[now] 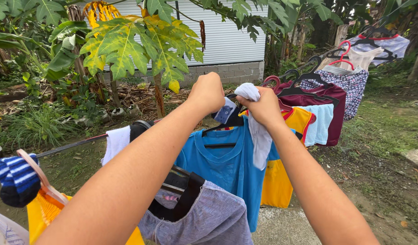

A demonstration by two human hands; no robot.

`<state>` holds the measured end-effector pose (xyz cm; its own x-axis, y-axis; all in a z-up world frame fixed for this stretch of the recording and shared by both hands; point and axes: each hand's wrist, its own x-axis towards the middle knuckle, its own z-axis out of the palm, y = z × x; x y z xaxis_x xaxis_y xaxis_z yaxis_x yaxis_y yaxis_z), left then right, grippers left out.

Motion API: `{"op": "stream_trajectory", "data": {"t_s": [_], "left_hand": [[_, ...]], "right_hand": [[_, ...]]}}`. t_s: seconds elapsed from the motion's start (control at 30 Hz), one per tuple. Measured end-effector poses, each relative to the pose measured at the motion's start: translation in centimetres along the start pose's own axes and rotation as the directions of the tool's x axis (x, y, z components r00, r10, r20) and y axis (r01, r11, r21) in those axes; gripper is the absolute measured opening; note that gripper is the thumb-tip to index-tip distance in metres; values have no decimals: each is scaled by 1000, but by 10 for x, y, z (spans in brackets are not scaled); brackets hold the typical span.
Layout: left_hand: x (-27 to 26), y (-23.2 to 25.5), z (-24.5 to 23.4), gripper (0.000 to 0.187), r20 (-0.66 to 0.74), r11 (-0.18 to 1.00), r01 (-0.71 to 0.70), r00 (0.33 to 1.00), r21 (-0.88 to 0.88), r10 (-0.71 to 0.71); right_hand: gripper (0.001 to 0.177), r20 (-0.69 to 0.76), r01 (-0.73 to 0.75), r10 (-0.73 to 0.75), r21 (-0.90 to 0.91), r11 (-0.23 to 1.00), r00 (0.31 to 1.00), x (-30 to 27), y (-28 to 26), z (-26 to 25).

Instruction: The person takes various items of clothing from a basket, including socks, a patterned top, and a dress, and hangs them onto a clothesline using hangers.

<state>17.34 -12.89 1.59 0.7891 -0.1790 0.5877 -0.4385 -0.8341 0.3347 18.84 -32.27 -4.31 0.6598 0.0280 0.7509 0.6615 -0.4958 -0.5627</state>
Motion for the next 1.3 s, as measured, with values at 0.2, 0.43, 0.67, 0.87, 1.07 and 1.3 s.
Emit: {"op": "stream_trajectory", "data": {"t_s": [0.2,0.43,0.67,0.87,1.07,1.3], "left_hand": [[-2,1,-4,15,91,985,155,985,-80,-148],[3,13,1,20,-68,965,188,977,-185,-203],[18,16,12,67,-147,961,225,957,-160,-248],[35,-6,0,72,98,957,278,958,-85,-269],[21,30,-19,62,22,715,-111,985,-690,174],[15,62,-22,34,103,679,-54,977,-732,188]], "right_hand": [[24,233,175,-154,-73,982,960,14,-12,-11],[10,72,132,-135,38,990,988,20,-47,-15],[11,206,99,-83,-70,993,975,11,-48,-21],[38,98,180,-173,-65,981,980,18,-38,-33],[55,153,-74,38,242,968,988,30,-66,-63],[46,445,-263,85,355,897,891,18,-75,-131]]}}
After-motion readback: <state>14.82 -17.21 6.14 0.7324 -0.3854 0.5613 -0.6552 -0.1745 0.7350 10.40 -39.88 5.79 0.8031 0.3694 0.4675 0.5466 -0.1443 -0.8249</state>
